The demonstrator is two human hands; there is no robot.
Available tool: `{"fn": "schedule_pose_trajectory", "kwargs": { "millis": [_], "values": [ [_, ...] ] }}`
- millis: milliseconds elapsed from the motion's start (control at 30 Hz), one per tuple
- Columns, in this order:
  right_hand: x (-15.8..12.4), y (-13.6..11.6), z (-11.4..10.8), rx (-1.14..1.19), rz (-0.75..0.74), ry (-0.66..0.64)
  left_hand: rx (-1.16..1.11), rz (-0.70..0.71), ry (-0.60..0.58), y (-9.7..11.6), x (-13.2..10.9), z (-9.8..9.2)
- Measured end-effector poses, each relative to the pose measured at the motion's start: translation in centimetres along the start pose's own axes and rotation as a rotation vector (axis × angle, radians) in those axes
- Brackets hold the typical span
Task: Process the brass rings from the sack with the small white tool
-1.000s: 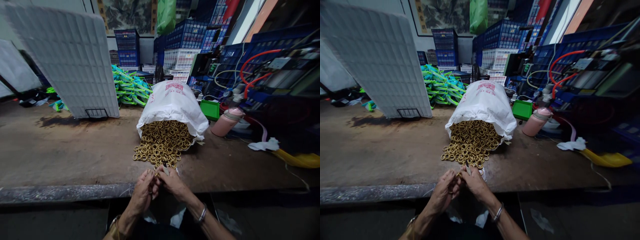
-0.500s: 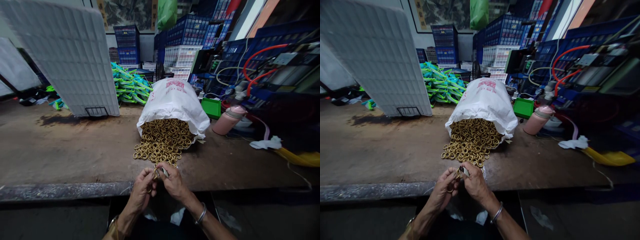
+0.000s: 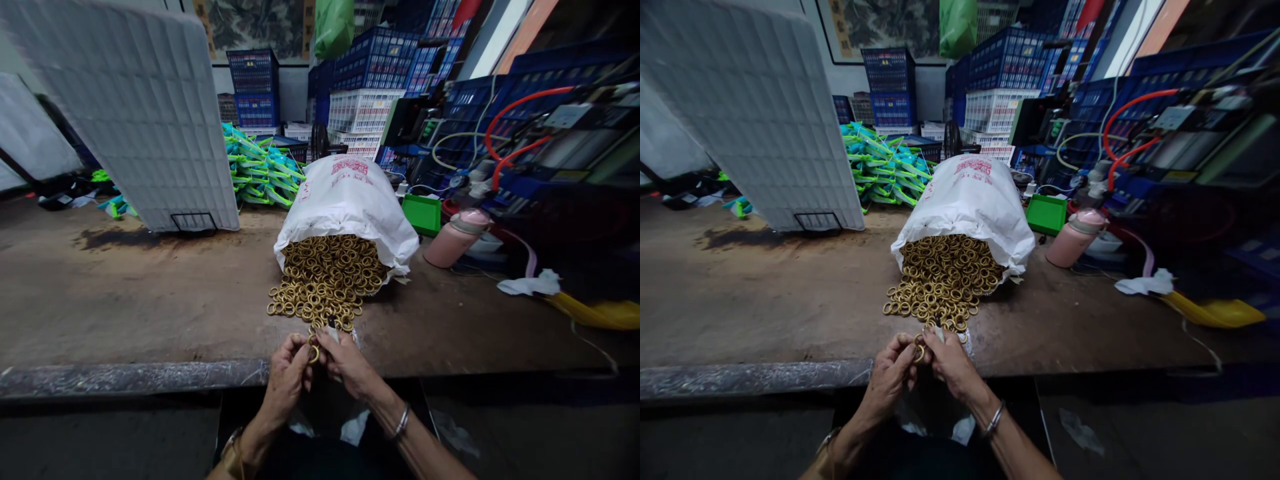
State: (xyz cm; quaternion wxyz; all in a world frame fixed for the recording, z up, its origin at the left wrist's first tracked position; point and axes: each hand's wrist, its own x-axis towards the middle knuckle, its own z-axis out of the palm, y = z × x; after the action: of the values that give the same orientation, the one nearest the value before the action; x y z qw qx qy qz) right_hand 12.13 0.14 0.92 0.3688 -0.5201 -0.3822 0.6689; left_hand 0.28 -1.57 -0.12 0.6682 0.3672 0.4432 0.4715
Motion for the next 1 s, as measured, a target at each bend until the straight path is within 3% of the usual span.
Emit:
{"fn": "schedule_pose_trajectory", "kwargs": {
  "millis": [133, 333, 767, 1000],
  "values": [
    [0.44, 0.08, -0.26, -0.114, -0.08, 0.064, -0.167, -0.078, -0.096, 0.25, -0.19, -0.13],
    [0.48, -0.18, -0.8, -0.372, -0.306, 0.09, -0.192, -0.111, -0.075, 0.39, -0.12, -0.14],
    [0.65, 0.24, -0.86, -0.271, -0.23, 0.019, -0.259, -0.149, -0.103, 0.34, -0.03, -0.31],
    [0.69, 0.2, -0.99, -0.358, -0.3, 0.051, -0.216, -0.125, -0.1, 0.28, -0.06, -0.37]
  ]
}}
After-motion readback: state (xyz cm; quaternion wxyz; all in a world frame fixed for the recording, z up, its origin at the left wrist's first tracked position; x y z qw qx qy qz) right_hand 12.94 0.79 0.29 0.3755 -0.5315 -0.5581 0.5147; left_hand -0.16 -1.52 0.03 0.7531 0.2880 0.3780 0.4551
